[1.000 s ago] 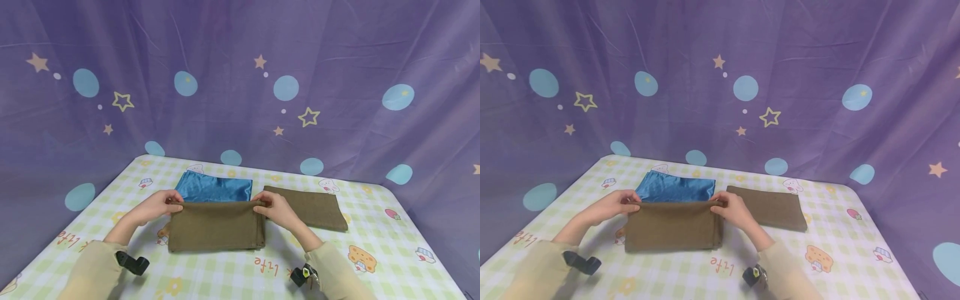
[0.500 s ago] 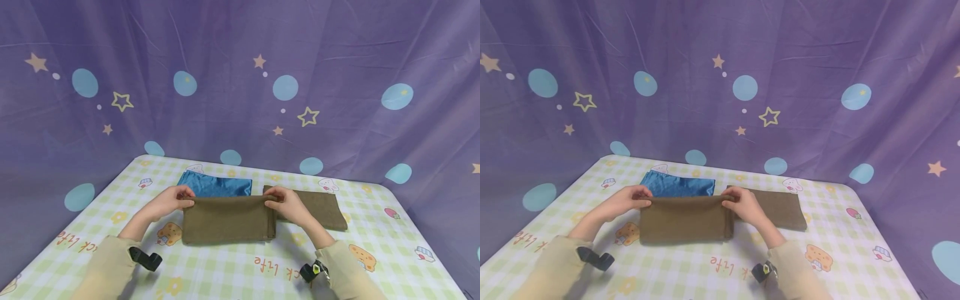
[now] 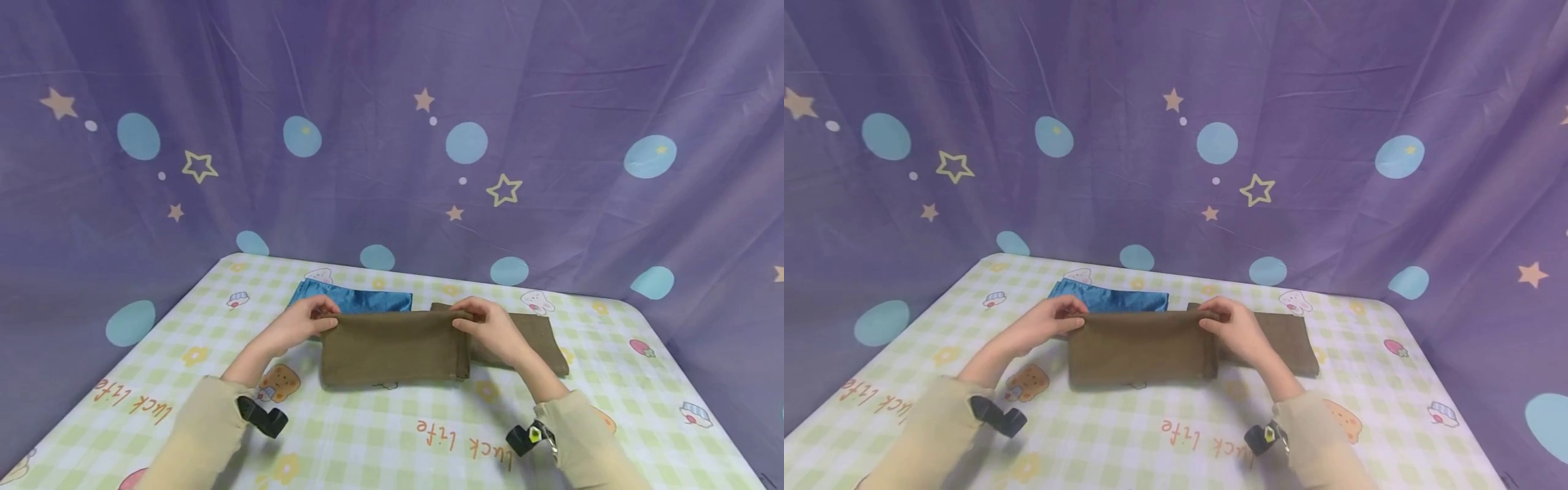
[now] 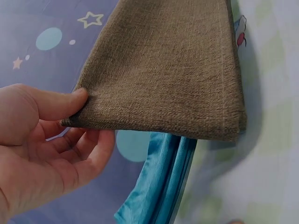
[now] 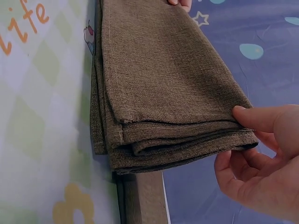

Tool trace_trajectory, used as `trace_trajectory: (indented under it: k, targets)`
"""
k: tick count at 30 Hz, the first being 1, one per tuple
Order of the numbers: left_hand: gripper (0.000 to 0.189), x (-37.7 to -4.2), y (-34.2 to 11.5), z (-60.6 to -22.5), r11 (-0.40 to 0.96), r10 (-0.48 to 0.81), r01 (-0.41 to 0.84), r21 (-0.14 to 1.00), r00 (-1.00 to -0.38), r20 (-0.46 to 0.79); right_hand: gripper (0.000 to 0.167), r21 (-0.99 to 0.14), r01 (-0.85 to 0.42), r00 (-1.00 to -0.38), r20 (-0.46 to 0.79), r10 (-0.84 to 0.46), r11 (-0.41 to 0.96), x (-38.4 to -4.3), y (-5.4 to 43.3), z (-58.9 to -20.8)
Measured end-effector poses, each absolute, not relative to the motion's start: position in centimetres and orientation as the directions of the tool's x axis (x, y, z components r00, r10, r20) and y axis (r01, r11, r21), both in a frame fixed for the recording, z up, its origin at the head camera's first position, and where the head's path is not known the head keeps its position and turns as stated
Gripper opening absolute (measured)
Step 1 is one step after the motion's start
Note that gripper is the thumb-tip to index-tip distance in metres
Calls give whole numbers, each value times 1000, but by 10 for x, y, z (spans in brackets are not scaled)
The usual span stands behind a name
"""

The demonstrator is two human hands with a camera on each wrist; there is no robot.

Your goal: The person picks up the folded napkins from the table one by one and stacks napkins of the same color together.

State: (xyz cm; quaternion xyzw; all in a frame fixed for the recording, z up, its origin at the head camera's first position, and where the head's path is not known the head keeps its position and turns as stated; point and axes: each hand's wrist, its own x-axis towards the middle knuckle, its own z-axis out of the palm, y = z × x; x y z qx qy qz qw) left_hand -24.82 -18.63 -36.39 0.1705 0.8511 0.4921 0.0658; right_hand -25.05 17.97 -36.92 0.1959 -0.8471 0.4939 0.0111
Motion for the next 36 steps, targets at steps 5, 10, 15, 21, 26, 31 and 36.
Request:
trace_trajectory:
  k: [5, 10, 15, 21, 26, 31, 36]
  targets:
    - [14, -251, -174, -363, 481, 340, 219, 849, -939, 50, 22, -823, -339, -928, 213, -306, 455, -249, 189, -364]
    - [16, -253, -159, -361, 487, 309, 195, 851, -950, 40, 23, -821, -330, -934, 210, -290, 467, -247, 201, -358]
    - [16, -257, -144, -359, 456, 315, 209, 865, -947, 63, 24, -820, -310, -945, 211, -250, 481, -249, 213, -357]
    - [15, -261, -128, -358, 445, 300, 213, 870, -951, 80, 25, -807, -297, -954, 226, -197, 511, -251, 226, -358]
    - [16, -266, -115, -361, 431, 281, 209, 878, -955, 90, 26, -804, -299, -954, 242, -177, 515, -250, 236, -357]
    - [16, -269, -103, -361, 392, 288, 198, 899, -954, 84, 27, -771, -283, -959, 244, -144, 571, -250, 245, -355]
    - [16, -273, -93, -359, 384, 297, 213, 898, -950, 99, 28, -761, -273, -961, 248, -126, 588, -251, 254, -354]
